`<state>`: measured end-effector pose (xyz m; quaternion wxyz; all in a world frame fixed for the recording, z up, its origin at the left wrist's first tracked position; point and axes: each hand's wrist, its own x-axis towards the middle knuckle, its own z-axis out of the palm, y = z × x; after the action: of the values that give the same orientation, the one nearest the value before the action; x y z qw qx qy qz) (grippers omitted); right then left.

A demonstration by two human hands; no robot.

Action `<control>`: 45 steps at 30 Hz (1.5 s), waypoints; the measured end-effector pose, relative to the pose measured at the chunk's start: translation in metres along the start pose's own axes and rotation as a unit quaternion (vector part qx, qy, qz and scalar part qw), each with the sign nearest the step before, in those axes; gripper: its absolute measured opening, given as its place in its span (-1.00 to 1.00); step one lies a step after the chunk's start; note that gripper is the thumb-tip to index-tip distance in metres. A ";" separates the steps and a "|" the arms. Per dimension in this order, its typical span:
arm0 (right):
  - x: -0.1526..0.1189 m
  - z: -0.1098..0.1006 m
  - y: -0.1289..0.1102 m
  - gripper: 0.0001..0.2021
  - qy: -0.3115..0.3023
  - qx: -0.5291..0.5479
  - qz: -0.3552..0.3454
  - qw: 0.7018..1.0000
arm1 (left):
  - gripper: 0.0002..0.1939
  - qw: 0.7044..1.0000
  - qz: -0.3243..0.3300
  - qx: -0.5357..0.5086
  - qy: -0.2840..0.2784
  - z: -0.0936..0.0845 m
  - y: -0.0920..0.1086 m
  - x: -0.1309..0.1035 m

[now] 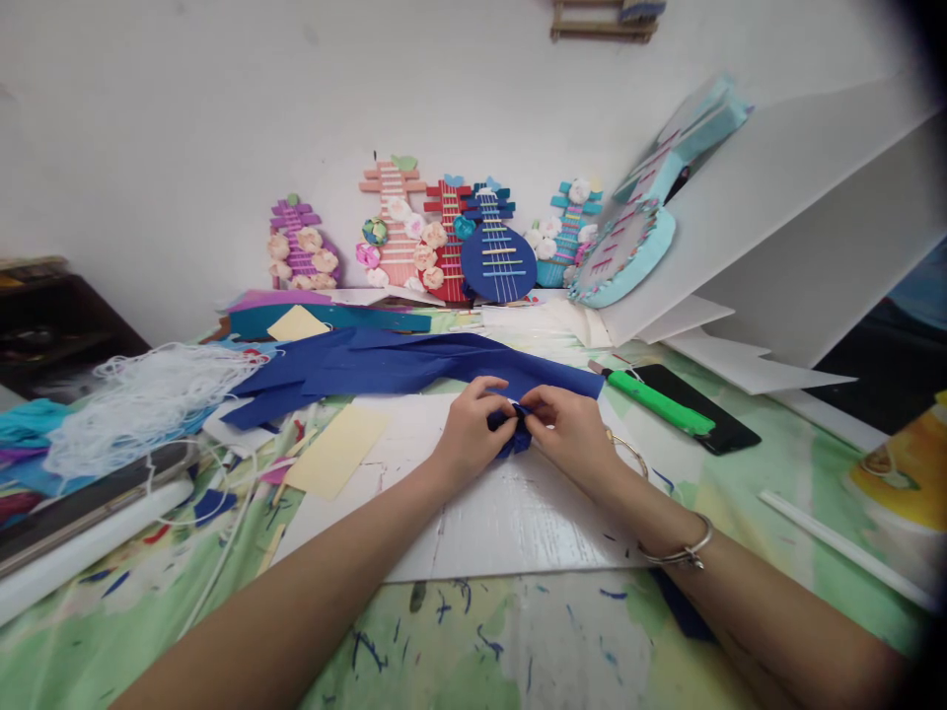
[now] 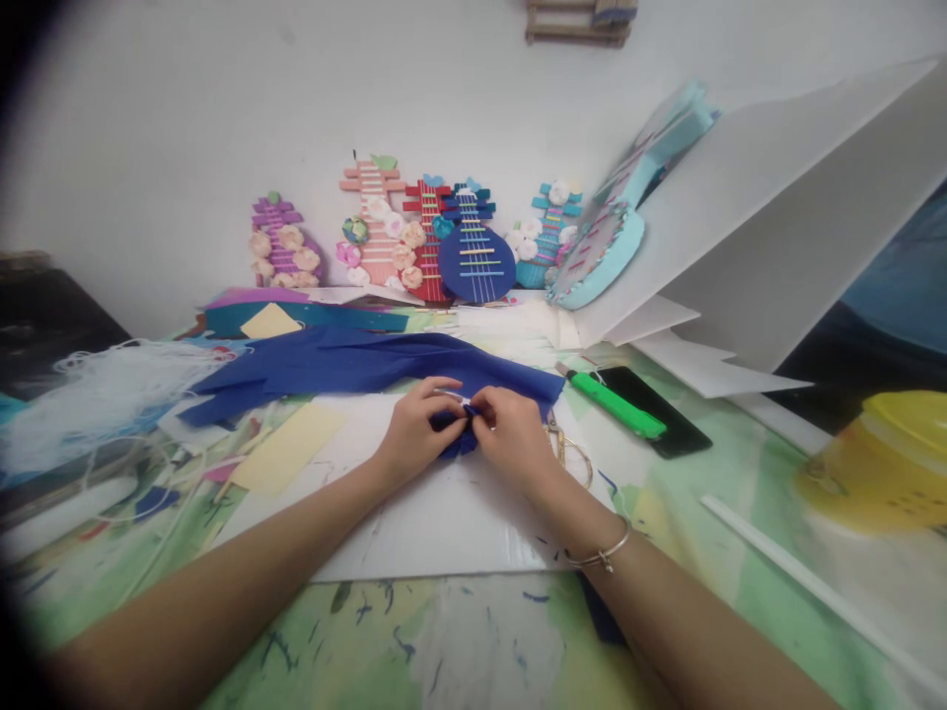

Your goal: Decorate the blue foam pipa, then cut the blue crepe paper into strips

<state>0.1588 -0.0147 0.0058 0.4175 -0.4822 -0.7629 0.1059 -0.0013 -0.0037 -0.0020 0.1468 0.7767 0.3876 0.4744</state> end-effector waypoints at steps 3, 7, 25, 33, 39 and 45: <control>0.000 -0.001 -0.001 -0.83 -0.007 -0.024 -0.003 1.000 | -0.89 1.000 0.002 -0.008 -0.010 0.002 -0.001 -0.001; -0.003 0.000 -0.002 -0.83 -0.002 -0.065 -0.021 0.998 | -0.87 1.000 0.003 -0.015 -0.020 0.005 -0.003 -0.001; -0.005 0.002 0.001 -0.76 -0.009 -0.102 -0.071 0.992 | -0.69 0.988 -0.075 -0.137 -0.010 0.003 -0.004 0.001; -0.005 0.005 0.000 -0.73 -0.021 -0.028 -0.106 0.994 | -0.55 0.957 -0.128 -0.256 -0.047 0.003 -0.008 0.000; 0.001 -0.006 -0.005 -0.74 -0.005 0.127 -0.023 0.992 | -0.60 0.936 -0.151 -0.317 -0.016 0.001 -0.011 0.004; 0.007 -0.001 0.014 -0.73 0.009 0.256 0.148 0.955 | -0.64 0.919 -0.183 -0.346 0.053 0.001 -0.017 0.007</control>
<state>0.1670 -0.0014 0.0021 0.5130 -0.4679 -0.6265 0.3541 -0.0063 0.0134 -0.0085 0.4702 0.5664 0.3416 0.5843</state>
